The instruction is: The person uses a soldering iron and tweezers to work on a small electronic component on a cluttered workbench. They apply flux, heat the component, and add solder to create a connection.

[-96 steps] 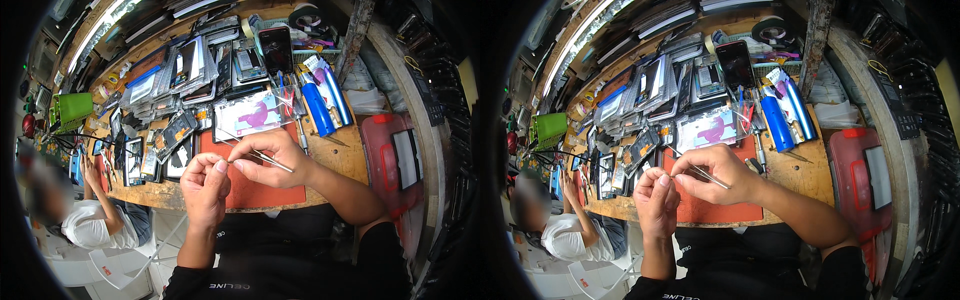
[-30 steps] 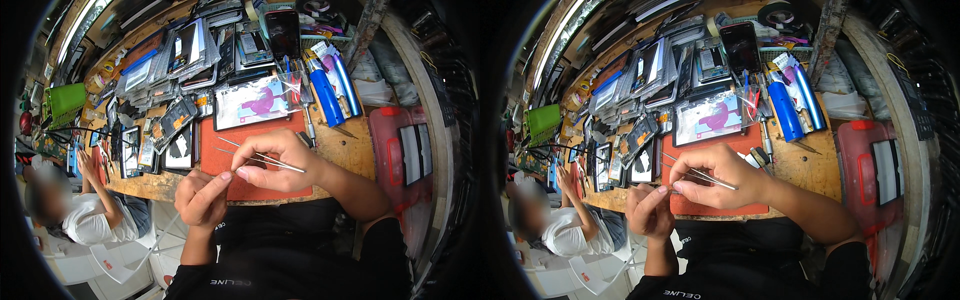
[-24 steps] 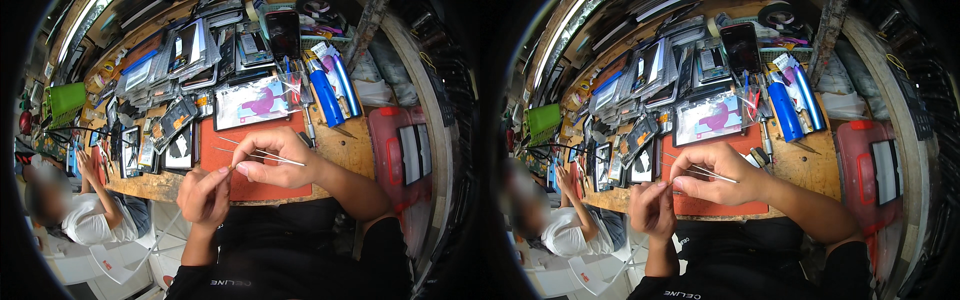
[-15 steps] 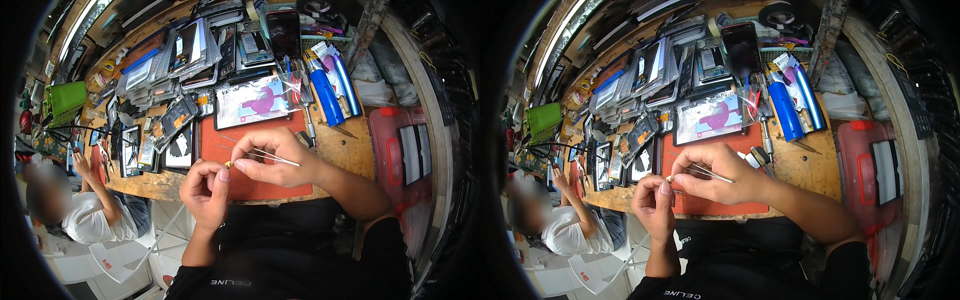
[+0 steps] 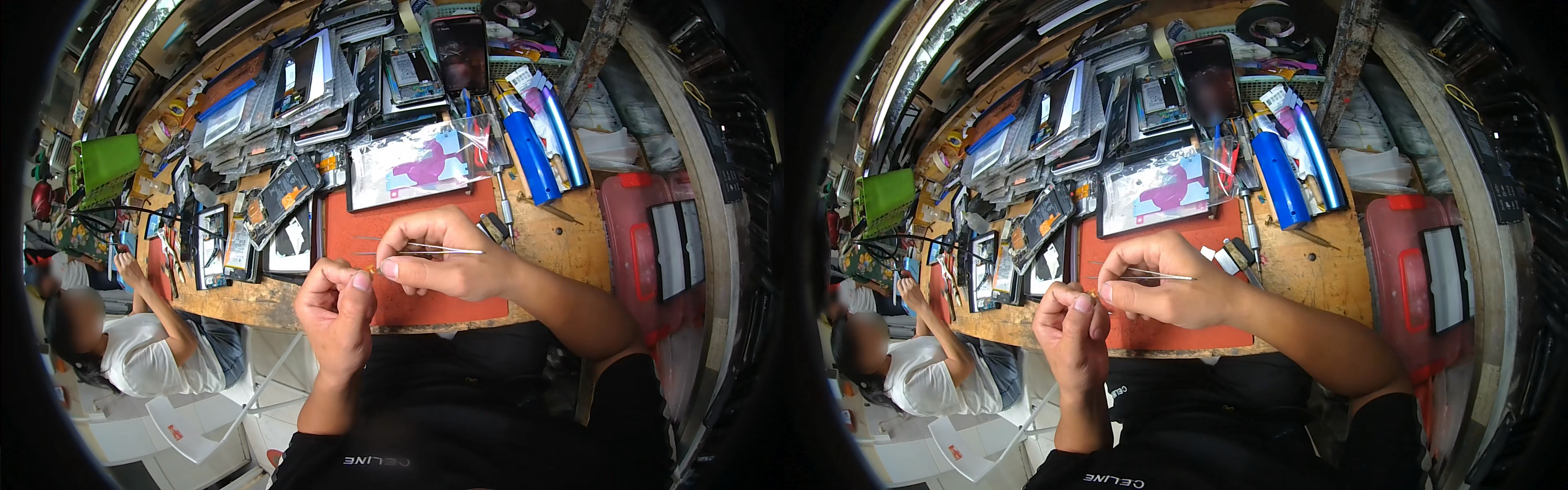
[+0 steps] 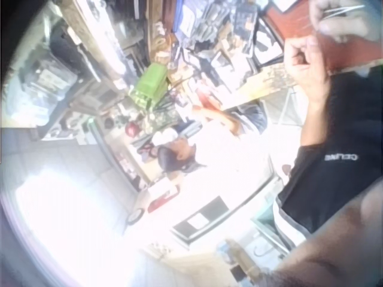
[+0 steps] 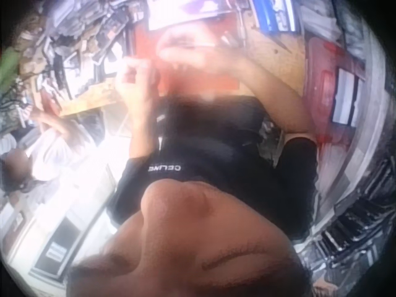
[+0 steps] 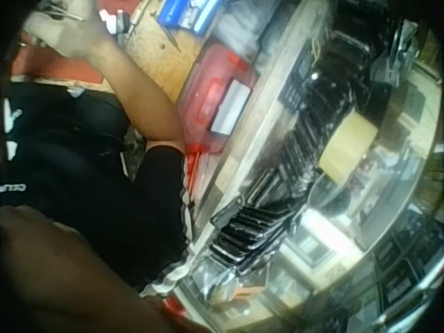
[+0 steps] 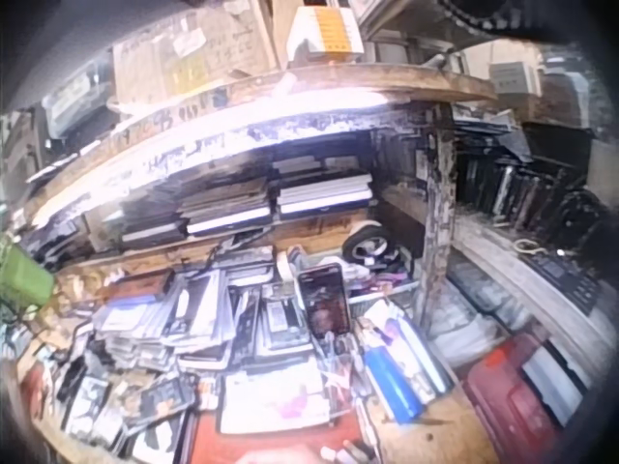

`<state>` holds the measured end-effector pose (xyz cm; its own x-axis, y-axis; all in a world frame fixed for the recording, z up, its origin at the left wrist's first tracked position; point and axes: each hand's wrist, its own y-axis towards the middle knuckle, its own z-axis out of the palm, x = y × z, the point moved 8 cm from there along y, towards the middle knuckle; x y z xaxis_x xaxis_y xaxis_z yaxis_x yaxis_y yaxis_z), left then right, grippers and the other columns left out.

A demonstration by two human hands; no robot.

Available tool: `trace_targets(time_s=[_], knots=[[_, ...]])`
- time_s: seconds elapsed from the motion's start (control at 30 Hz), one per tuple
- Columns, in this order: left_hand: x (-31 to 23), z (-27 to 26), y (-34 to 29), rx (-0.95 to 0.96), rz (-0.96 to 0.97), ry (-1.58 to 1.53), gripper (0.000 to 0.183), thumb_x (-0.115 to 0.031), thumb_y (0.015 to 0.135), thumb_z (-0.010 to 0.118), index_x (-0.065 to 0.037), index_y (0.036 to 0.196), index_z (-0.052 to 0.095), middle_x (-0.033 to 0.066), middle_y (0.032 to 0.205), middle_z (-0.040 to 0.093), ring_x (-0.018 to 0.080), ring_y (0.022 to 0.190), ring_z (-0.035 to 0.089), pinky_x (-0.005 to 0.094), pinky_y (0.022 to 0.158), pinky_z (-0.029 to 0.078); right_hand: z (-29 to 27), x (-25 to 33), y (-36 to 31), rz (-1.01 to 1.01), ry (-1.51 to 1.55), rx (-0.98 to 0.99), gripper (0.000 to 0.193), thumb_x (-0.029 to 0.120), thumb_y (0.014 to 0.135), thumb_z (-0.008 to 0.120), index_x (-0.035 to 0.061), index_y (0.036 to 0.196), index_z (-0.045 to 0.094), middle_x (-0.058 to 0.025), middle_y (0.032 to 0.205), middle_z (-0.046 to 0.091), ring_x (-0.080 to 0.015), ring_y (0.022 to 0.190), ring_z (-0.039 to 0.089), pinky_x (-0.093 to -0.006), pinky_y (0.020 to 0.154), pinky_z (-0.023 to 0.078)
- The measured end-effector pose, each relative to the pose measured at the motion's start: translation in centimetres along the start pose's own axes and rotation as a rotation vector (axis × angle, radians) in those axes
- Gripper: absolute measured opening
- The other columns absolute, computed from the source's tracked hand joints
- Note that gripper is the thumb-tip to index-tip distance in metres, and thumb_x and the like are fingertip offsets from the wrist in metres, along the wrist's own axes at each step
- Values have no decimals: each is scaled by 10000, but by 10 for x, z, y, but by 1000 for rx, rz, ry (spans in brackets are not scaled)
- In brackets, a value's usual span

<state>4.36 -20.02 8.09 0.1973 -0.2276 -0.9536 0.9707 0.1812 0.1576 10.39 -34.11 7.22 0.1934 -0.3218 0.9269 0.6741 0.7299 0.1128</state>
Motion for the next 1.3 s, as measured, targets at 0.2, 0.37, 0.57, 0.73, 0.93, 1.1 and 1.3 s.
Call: trace_targets(time_s=[0.2, 0.37, 0.57, 0.73, 0.93, 1.1, 1.3], knots=[[4, 3, 0, 17, -85, -119, 163, -73, 1048, 693, -48, 927, 588, 4, 753, 545, 65, 591, 464, 238, 529, 373, 0, -3, -1, 33, 67, -25, 215, 224, 1050, 732, 10, 1074, 729, -21, 928, 734, -67, 773, 659, -252, 682, 539], [7, 4, -1, -3, -130, -170, 164, -69, 1050, 692, -50, 925, 587, 4, 758, 549, 67, 589, 463, 240, 522, 366, -2, -4, -1, 46, 61, -32, 223, 242, 1053, 728, 20, 1081, 731, -19, 924, 732, -66, 768, 660, -249, 668, 536], [5, 2, -2, -18, -98, -164, 172, -63, 1053, 689, -56, 919, 581, -3, 743, 536, 65, 580, 452, 241, 513, 353, -5, 0, -1, 0, 24, -73, 216, 226, 1051, 709, 18, 1106, 732, -4, 927, 698, -64, 779, 637, -251, 668, 527], [6, 1, -1, -24, -105, -211, 170, -56, 1055, 685, -54, 918, 584, -3, 739, 538, 65, 576, 448, 243, 511, 348, -5, 1, 0, -18, 36, -77, 217, 232, 1054, 705, 18, 1082, 731, -8, 917, 702, -62, 776, 636, -248, 665, 519], [10, -2, -4, -54, -113, -127, 138, -105, 1055, 681, -13, 958, 648, 20, 771, 603, 74, 584, 480, 241, 519, 366, -6, -1, 1, -11, -8, -94, 183, 194, 1055, 722, 12, 1030, 726, -6, 905, 710, -52, 760, 625, -246, 673, 516], [3, -14, -5, -134, -31, -23, 241, -197, 1058, 631, 28, 988, 685, 41, 776, 625, 83, 575, 491, 247, 523, 379, -6, -2, 1, 2, -15, -115, 164, 172, 1052, 716, 10, 1023, 727, 5, 885, 708, -47, 764, 624, -243, 686, 514], [5, -8, -5, -115, -31, 99, 154, -136, 1042, 689, -3, 968, 664, -34, 707, 513, 50, 571, 435, 219, 510, 336, -6, -2, 2, -18, -94, -109, 165, 164, 1049, 714, 7, 1004, 732, 10, 874, 707, -40, 768, 622, -241, 695, 507]])
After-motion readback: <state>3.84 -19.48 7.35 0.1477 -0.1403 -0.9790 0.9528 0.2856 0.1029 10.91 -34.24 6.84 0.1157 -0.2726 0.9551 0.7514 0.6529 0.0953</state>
